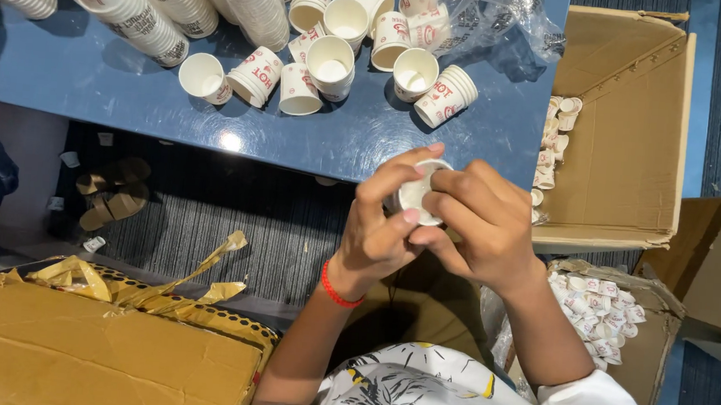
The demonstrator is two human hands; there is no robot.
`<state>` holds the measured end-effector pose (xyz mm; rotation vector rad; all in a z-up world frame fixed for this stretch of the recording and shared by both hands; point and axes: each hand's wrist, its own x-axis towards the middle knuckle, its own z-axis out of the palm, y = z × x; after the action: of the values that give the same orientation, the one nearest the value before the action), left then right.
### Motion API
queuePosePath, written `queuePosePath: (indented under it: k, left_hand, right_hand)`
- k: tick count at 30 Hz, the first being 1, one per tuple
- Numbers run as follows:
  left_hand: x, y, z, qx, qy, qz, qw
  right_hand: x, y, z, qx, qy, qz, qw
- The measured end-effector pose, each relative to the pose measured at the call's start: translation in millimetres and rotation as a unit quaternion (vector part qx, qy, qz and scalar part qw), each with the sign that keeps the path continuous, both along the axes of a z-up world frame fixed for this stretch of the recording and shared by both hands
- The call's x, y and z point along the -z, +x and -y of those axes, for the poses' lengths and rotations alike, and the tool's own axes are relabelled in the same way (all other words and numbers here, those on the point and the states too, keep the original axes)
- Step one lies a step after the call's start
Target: Sort and stack small paper coffee cups from a large box onto a table.
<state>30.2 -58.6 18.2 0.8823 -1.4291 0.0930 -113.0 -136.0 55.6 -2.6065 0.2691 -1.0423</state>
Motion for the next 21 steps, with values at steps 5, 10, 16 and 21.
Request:
queuePosePath:
  k: [5,10,16,21]
  left_hand:
    - [4.6,0.3,-13.3,-0.094,0.049,0.104,0.989]
    - [-7.4,7.9,-21.8,-0.161,0.098,0.103,0.977]
    - [15.7,6.7,-28.9,-0.259,0.16,-0.11,0.946]
    - [28.0,13.0,-39.0,-0.086,0.18,-0.42,0.885]
  right_hand:
    - [-7.4,2.3,-2.3,-0.019,0.017,-0.016,1.0]
    - [35.3,-7.9,-21.4,-0.049,0.303,0.147,0.941]
    - [61.9,-2.1,-25.8,-0.017,0.174,0.033,0.984]
    - [78.9,-6.3,-25.0,0.004,0.304,0.177,0.936]
